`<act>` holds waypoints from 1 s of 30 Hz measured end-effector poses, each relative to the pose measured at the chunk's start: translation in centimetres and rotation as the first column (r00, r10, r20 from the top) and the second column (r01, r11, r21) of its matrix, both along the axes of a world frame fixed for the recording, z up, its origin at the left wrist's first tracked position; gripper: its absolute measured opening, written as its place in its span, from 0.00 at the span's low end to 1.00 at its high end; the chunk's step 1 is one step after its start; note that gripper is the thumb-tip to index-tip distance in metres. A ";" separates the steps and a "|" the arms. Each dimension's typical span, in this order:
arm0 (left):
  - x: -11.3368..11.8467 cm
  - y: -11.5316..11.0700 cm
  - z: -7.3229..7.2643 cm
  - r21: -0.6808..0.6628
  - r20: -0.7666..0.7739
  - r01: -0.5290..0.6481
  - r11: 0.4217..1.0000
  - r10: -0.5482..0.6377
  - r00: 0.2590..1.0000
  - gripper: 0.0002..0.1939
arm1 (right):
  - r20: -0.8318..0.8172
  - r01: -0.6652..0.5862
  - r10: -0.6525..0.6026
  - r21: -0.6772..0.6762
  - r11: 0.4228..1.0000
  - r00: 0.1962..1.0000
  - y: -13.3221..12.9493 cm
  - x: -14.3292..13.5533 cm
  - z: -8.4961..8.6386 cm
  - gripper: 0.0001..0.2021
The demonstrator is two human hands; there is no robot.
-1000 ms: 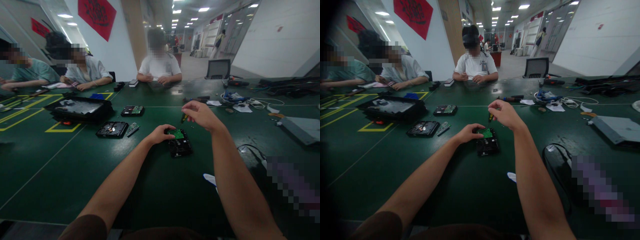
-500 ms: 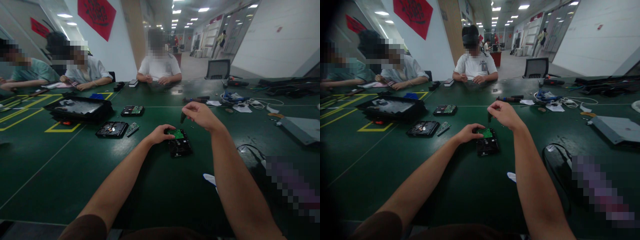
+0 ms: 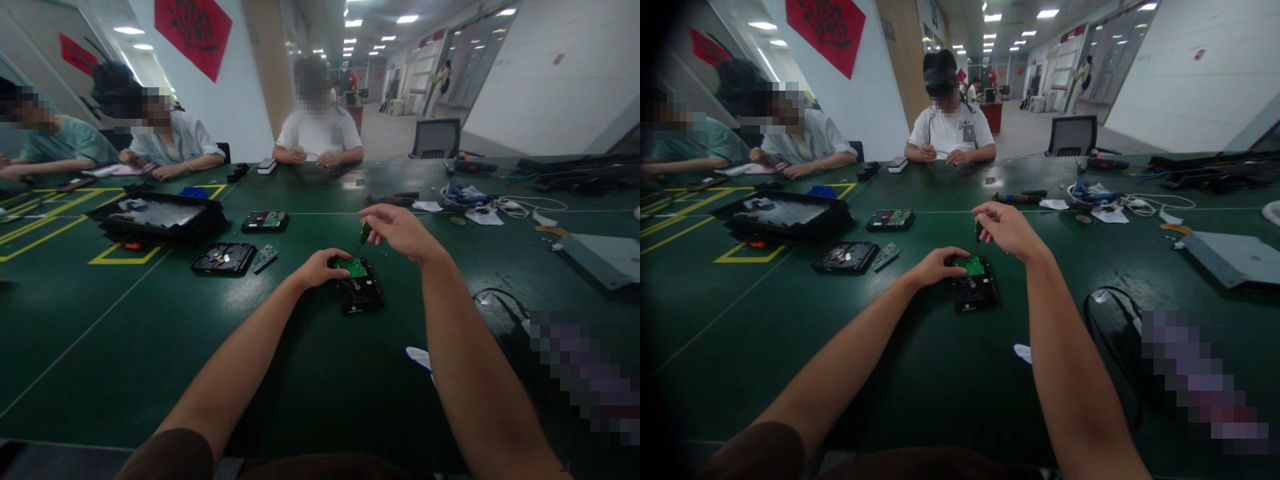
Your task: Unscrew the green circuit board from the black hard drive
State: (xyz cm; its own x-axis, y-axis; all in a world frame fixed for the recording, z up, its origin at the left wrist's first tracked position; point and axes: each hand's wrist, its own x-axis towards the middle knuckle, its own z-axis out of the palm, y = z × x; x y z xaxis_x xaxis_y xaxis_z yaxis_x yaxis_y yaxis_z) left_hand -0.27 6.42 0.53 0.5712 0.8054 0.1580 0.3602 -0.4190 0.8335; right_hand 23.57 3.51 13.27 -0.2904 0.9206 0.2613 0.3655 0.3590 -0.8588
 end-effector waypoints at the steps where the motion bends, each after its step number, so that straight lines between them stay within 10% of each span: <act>1: 0.0 0.0 0.0 -0.001 0.001 0.000 1.000 0.000 1.000 0.29 | 0.024 0.010 -0.010 0.020 1.000 1.000 0.1 0.0 -0.1 0.14; 9: -0.1 0.0 0.0 -0.011 -0.016 -0.002 1.000 0.002 1.000 0.29 | 0.256 0.318 -0.394 0.292 0.902 0.883 0.4 0.0 0.0 0.08; 21: -0.1 0.1 -0.1 -0.005 -0.012 -0.007 1.000 0.007 1.000 0.29 | 0.229 0.155 -0.194 0.180 0.971 0.954 0.4 -0.1 -0.6 0.16; 30: 0.0 -0.2 0.4 0.017 -0.022 -0.005 1.000 0.006 1.000 0.28 | 0.379 0.250 -0.408 0.400 0.882 0.831 0.5 -0.1 -0.4 0.05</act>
State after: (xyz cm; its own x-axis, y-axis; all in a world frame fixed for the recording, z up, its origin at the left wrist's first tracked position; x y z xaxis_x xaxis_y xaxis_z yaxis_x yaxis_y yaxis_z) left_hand -0.29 6.22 0.89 0.5703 0.8059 0.1592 0.3811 -0.4312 0.8178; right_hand 23.43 4.05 12.88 -0.1406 0.8679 0.4764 0.8207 0.3713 -0.4342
